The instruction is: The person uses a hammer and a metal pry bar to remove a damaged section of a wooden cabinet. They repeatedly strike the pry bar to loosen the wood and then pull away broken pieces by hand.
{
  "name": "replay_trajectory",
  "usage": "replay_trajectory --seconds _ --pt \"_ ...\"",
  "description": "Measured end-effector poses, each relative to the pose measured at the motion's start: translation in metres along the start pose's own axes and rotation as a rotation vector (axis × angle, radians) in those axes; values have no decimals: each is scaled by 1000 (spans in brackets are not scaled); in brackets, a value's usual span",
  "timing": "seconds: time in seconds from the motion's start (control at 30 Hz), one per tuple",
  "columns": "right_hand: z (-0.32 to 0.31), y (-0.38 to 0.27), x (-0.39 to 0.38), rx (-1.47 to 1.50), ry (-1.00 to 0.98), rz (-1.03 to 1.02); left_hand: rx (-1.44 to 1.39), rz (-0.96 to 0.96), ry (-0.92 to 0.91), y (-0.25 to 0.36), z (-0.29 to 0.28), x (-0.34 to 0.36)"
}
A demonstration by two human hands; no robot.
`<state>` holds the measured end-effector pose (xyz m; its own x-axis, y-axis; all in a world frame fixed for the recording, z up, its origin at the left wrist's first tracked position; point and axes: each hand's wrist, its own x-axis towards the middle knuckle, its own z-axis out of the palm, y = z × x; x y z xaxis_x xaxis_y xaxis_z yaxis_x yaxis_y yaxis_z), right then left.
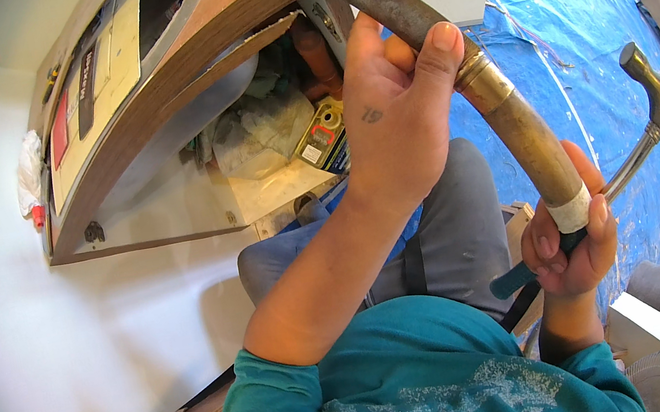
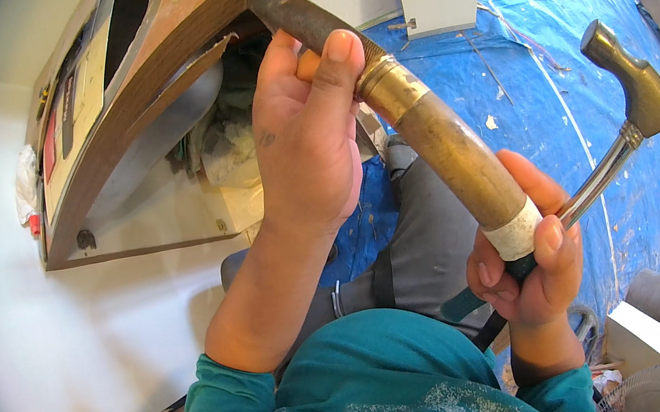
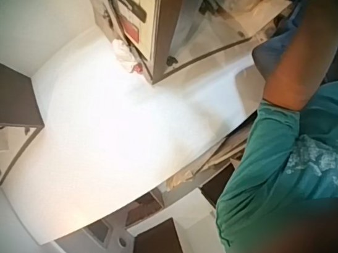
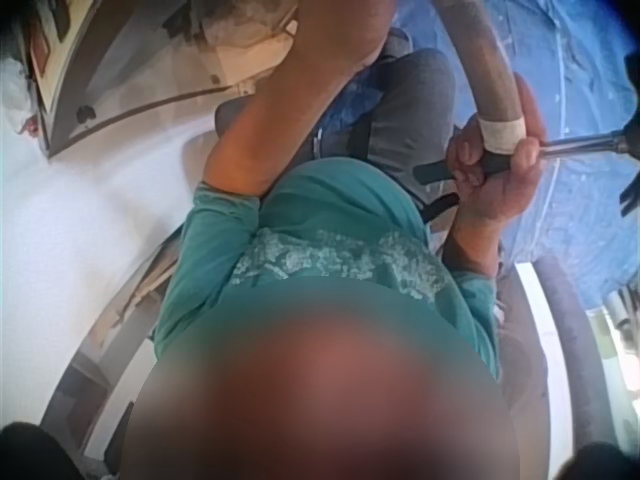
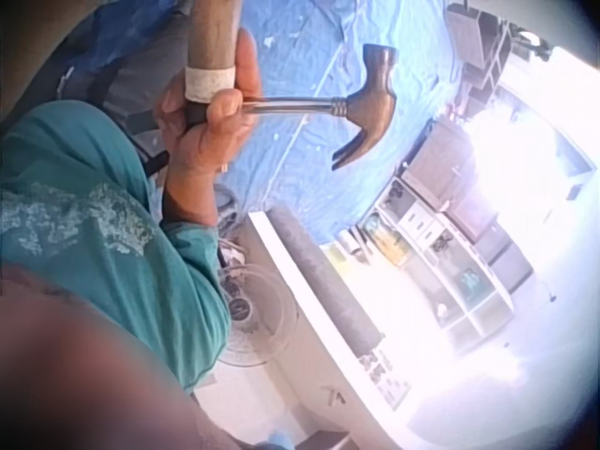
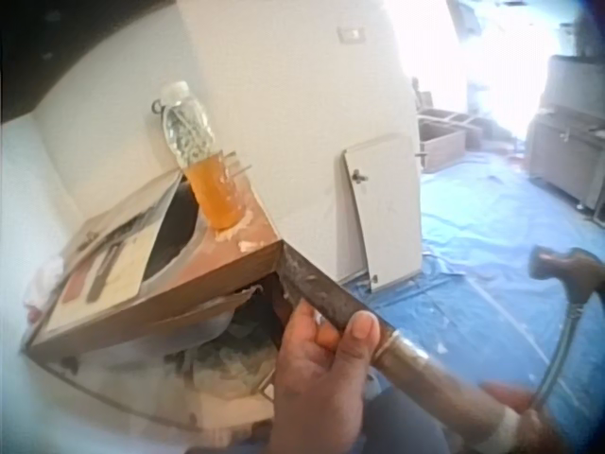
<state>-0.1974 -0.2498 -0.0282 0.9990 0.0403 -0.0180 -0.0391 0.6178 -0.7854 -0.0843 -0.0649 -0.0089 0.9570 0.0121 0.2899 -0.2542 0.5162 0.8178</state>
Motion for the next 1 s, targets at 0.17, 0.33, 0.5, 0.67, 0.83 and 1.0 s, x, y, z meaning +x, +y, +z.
replay_trajectory --seconds 0.17,0.33,0.5,0.67,0.83,1.0 --pt "-1 -1 1 5 -19 1 10 6 -8 1 0 0" --pt "-2 -1 0 16 -10 -6 -2 10 -5 2 3 1" --pt "-1 -3 0 13 0 -1 -9 0 -8 2 3 1" --pt "0 -4 0 7 21 10 -21 -3 -42 1 -1 3" --pt "2 -9 2 -36 41 8 -14 -15 -33 1 1 3" --pt "3 -11 3 -85 54 -16 -12 -13 -38 1 1 4"
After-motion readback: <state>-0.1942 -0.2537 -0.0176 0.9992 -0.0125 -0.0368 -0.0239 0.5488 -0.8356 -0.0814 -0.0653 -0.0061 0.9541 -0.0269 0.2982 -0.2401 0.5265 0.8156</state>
